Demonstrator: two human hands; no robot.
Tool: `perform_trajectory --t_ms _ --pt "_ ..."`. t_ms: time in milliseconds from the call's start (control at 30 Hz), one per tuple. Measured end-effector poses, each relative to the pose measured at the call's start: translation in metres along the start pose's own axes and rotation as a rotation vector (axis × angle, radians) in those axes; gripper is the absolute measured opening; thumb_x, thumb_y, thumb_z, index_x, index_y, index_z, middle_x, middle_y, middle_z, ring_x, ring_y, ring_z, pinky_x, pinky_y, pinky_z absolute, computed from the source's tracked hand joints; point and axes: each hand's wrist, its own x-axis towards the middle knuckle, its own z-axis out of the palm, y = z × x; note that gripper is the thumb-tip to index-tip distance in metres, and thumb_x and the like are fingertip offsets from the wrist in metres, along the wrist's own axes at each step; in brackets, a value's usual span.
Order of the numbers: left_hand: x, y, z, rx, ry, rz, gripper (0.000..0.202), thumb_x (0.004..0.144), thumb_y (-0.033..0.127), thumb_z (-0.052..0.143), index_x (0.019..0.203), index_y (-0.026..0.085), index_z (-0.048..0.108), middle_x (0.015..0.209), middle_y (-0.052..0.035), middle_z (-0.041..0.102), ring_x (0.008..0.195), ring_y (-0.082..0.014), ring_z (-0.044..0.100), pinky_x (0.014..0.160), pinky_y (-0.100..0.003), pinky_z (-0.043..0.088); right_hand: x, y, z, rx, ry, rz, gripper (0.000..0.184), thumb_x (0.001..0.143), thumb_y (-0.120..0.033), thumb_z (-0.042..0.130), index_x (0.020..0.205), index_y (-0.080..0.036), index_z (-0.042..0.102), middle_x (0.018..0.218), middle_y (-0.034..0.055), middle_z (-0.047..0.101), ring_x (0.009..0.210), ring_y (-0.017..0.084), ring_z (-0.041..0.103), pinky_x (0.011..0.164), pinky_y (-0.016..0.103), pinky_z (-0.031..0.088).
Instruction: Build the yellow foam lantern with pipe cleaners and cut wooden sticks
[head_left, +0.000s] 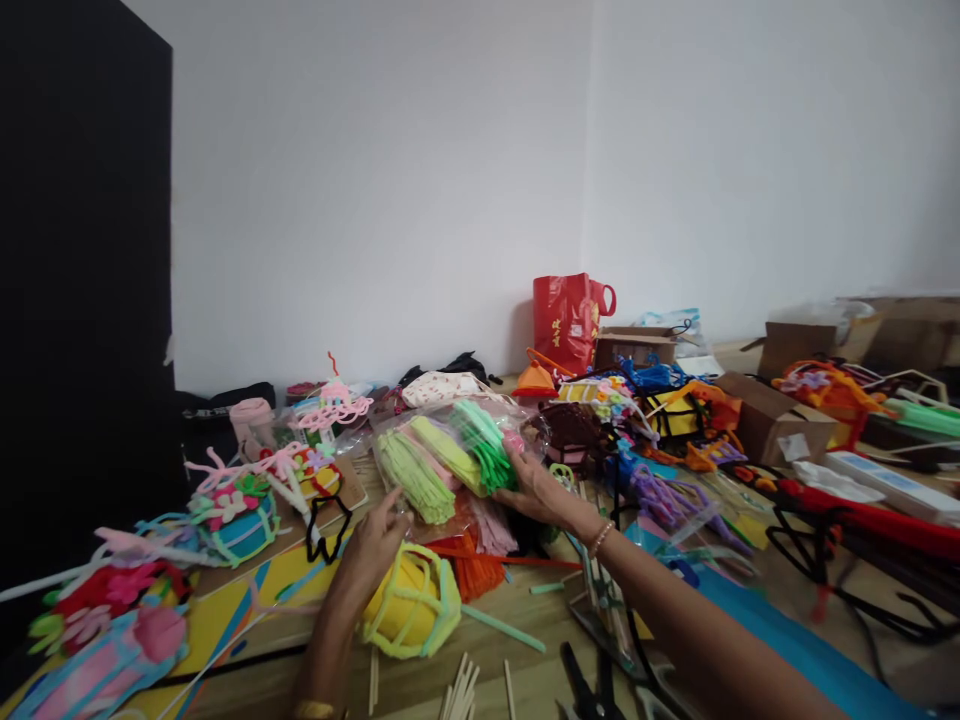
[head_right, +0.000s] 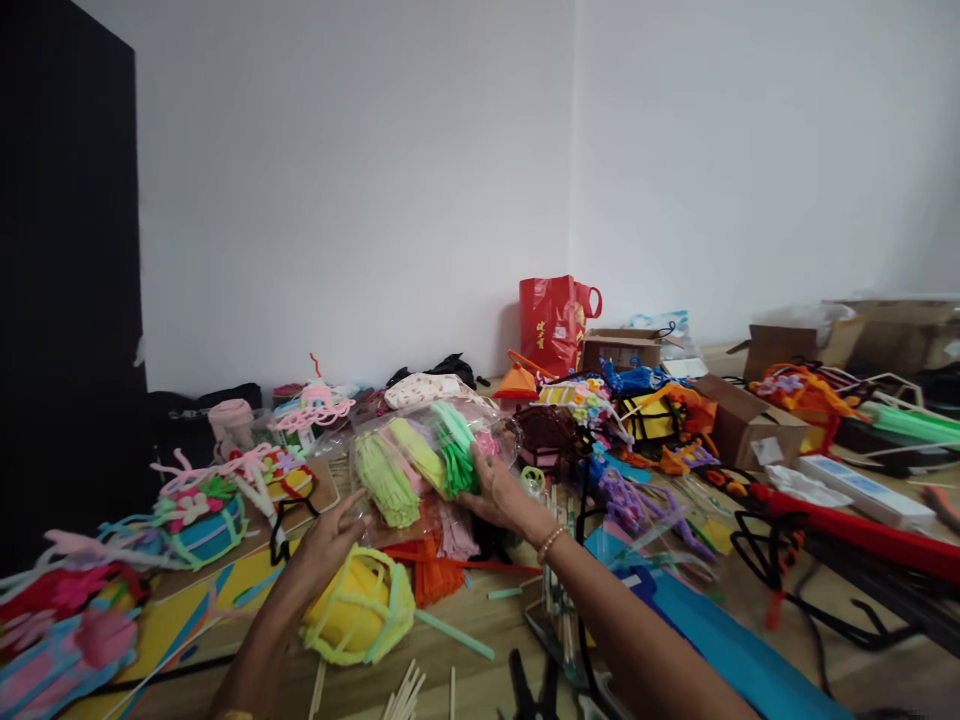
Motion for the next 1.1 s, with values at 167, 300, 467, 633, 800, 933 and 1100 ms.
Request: perform_trajectory --t_ms 167,300,467,633,800,933,1100 --pt "-0.006 0.011 -0.004 0.141 0.014 0.0 0.045 0.081 0.025 0.05 0.125 0.015 0.054 0.072 -0.0027 0.071 0.078 -0.0213 0.067 0.071 -0.027 0.046 -0.026 -0.009 -0.024 -0.057 0.066 -0.002 0.051 0.087 -0.03 0.052 0.133 -0.011 0.041 0.13 0.0219 0.047 0.12 0.032 0.043 0.097 0.044 0.035" --pt "-0.01 0.026 -0.011 0.286 0.108 0.006 0.046 0.081 0.023 0.051 0.125 0.012 0.052 0.095 -0.0118 0.069 0.096 -0.0279 0.062 0.083 -0.035 0.044 -0.044 -0.025 -0.031 -0.076 0.026 -0.051 0.021 0.093 -0.02 0.038 0.1 -0.02 0.058 0.096 0.0087 0.063 0.086 0.021 0.058 0.075 0.03 0.042" --pt "-0.014 0.054 -0.014 0.379 0.191 0.122 0.029 0.083 0.024 0.05 0.109 0.014 0.059 0.102 -0.0139 0.064 0.1 -0.0279 0.059 0.088 -0.037 0.042 -0.062 -0.034 -0.009 -0.1 -0.094 -0.131 0.013 0.09 -0.019 0.046 0.087 -0.021 0.058 0.082 0.0027 0.065 0.065 0.016 0.058 0.058 0.026 0.036" --pt "-0.029 0.063 0.014 0.415 -0.001 0.368 0.019 0.083 0.016 0.048 0.09 0.022 0.065 0.088 -0.003 0.071 0.087 -0.019 0.066 0.08 -0.028 0.049 -0.066 -0.033 0.011 -0.135 -0.13 -0.151 0.035 0.085 -0.015 0.052 0.12 -0.02 0.049 0.116 0.0121 0.06 0.089 0.021 0.059 0.069 0.028 0.04" --pt "-0.04 0.041 0.049 0.529 -0.005 0.452 0.04 0.077 0.001 0.044 0.108 0.017 0.063 0.116 -0.0113 0.066 0.11 -0.0243 0.059 0.096 -0.04 0.045 -0.057 -0.028 0.02 -0.148 -0.174 -0.114 0.032 0.084 -0.017 0.055 0.115 -0.015 0.052 0.101 0.0129 0.065 0.079 0.021 0.059 0.064 0.028 0.036" --pt "-0.037 0.026 0.062 0.594 0.052 0.464 0.041 0.078 -0.001 0.041 0.107 0.019 0.064 0.108 -0.0106 0.068 0.106 -0.0254 0.06 0.097 -0.045 0.044 -0.052 -0.024 0.023 -0.128 -0.195 -0.057 0.015 0.087 -0.021 0.051 0.098 -0.014 0.06 0.077 0.0091 0.067 0.065 0.018 0.057 0.058 0.027 0.03" --pt "-0.034 0.019 0.064 0.65 0.12 0.442 0.035 0.08 -0.001 0.041 0.098 0.012 0.068 0.104 -0.0158 0.069 0.106 -0.0317 0.06 0.089 -0.047 0.048 -0.05 -0.024 0.018 -0.068 -0.172 0.022 0.026 0.094 -0.027 0.041 0.108 -0.018 0.061 0.075 0.0059 0.069 0.065 0.017 0.06 0.055 0.027 0.03"
